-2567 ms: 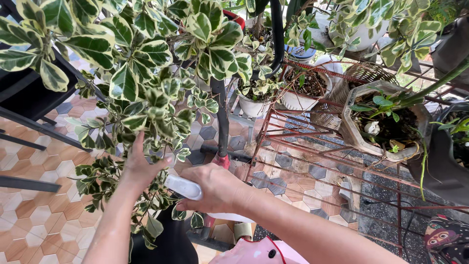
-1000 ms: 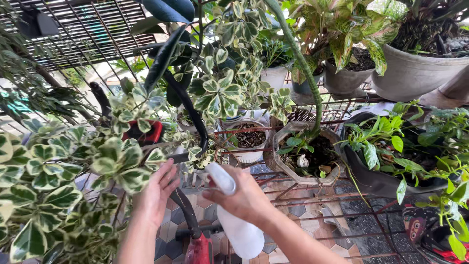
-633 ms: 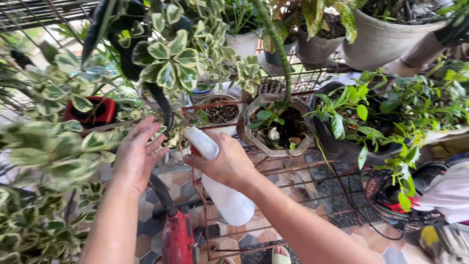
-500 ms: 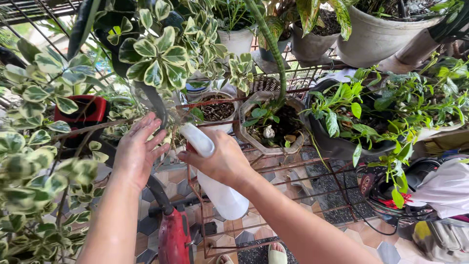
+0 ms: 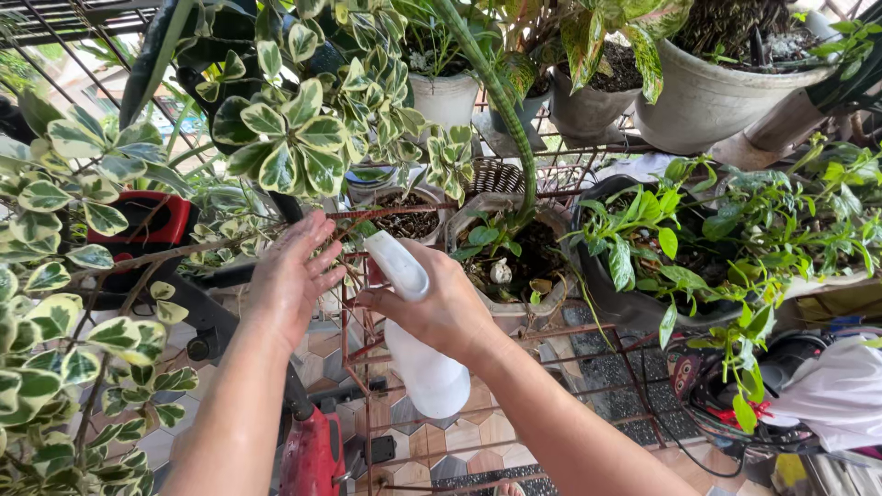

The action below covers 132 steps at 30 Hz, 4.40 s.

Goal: The person uses a white spray bottle to mist the leaves of several potted plants on a balcony. They move from one plant to another, spraying foliage and occasionally touching leaves to position them for better coverage.

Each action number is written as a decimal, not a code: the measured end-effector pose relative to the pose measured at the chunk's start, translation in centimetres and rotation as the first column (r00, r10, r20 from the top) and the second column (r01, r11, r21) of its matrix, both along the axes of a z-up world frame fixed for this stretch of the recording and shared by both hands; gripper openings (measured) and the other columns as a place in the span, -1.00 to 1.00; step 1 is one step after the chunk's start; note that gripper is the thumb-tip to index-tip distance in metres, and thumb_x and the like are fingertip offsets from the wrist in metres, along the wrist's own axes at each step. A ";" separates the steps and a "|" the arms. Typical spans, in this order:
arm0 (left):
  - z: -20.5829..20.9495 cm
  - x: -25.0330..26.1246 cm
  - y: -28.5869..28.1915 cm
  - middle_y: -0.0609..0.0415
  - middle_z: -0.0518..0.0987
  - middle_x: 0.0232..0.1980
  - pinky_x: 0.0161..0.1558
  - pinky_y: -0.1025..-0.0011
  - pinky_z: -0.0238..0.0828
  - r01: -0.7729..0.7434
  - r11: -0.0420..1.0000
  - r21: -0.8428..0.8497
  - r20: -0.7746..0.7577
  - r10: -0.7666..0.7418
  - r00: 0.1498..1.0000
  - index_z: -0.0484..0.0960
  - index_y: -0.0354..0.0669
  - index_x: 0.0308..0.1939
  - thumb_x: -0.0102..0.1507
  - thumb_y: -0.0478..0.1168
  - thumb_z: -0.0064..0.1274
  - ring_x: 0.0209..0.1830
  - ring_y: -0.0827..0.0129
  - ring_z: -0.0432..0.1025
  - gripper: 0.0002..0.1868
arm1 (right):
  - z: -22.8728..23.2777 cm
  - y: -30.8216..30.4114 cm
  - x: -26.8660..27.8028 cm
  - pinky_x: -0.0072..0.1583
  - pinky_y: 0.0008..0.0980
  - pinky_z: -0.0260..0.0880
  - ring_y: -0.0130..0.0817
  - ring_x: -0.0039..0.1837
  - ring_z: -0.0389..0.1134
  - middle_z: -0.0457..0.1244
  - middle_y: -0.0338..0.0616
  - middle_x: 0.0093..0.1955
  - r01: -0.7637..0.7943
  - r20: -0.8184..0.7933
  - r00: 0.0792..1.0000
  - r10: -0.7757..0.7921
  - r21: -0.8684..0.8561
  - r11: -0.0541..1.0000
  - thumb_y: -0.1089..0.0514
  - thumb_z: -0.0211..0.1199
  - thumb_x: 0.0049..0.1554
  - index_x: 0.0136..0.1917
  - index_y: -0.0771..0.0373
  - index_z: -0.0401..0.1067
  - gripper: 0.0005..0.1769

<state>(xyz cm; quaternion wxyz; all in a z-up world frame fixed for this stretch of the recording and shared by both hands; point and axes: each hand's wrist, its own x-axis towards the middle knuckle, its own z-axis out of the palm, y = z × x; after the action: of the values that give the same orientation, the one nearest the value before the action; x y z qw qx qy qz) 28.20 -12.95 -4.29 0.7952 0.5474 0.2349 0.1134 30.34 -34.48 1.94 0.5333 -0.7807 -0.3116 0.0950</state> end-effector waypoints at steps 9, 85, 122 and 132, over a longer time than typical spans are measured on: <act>-1.6 2.6 -1.1 -0.05 0.43 0.46 0.32 0.16 0.33 -0.002 1.000 0.013 -0.071 0.003 0.997 0.33 -0.20 0.46 0.29 -0.07 0.00 0.44 0.12 0.35 -0.34 | 0.6 -0.5 2.0 -0.01 -0.30 0.44 -0.27 -0.15 0.46 0.43 -0.11 -0.19 0.070 -0.026 0.997 -0.072 -0.091 0.993 -0.05 0.50 -0.08 -0.06 0.22 0.52 -0.58; 8.6 6.0 -5.6 0.20 0.53 -0.05 -0.14 0.29 0.40 -0.398 0.917 0.015 0.350 0.368 0.861 0.54 -0.03 0.00 0.32 -0.05 0.17 -0.01 0.38 0.42 -0.74 | 7.6 -4.6 5.6 0.01 -0.39 0.44 -0.50 -0.14 0.37 0.43 -0.24 -0.19 -0.025 0.112 0.994 0.001 0.218 0.976 0.05 0.47 -0.04 -0.03 0.24 0.52 -0.65; 4.9 15.7 -17.0 0.23 0.61 -0.15 -0.32 0.51 0.47 -0.003 0.876 0.483 0.189 -0.101 0.977 0.63 -0.05 0.02 0.26 -0.04 0.21 -0.23 0.53 0.49 -0.69 | 3.5 -15.7 7.8 0.06 -0.46 0.40 -0.61 0.00 0.33 0.36 -0.34 -0.05 0.138 -0.051 0.990 -0.130 0.243 0.960 0.22 0.48 0.01 0.10 0.22 0.47 -0.62; 5.8 13.6 -16.4 0.19 0.66 -0.02 -0.16 0.51 0.64 0.041 0.804 0.593 0.232 -0.219 0.948 0.56 -0.13 0.12 0.42 -0.20 0.09 -0.07 0.51 0.61 -0.78 | -0.1 -16.9 7.3 0.00 -0.35 0.43 -0.39 -0.11 0.43 0.40 -0.18 -0.17 0.317 0.044 0.947 -0.317 0.012 0.948 0.08 0.47 -0.01 -0.04 0.20 0.49 -0.70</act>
<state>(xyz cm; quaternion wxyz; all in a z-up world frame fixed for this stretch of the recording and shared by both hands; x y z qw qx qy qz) 41.84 -29.34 1.55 0.6214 0.7561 0.0316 0.2031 37.66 -51.41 1.88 0.5364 -0.8213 -0.1943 -0.0102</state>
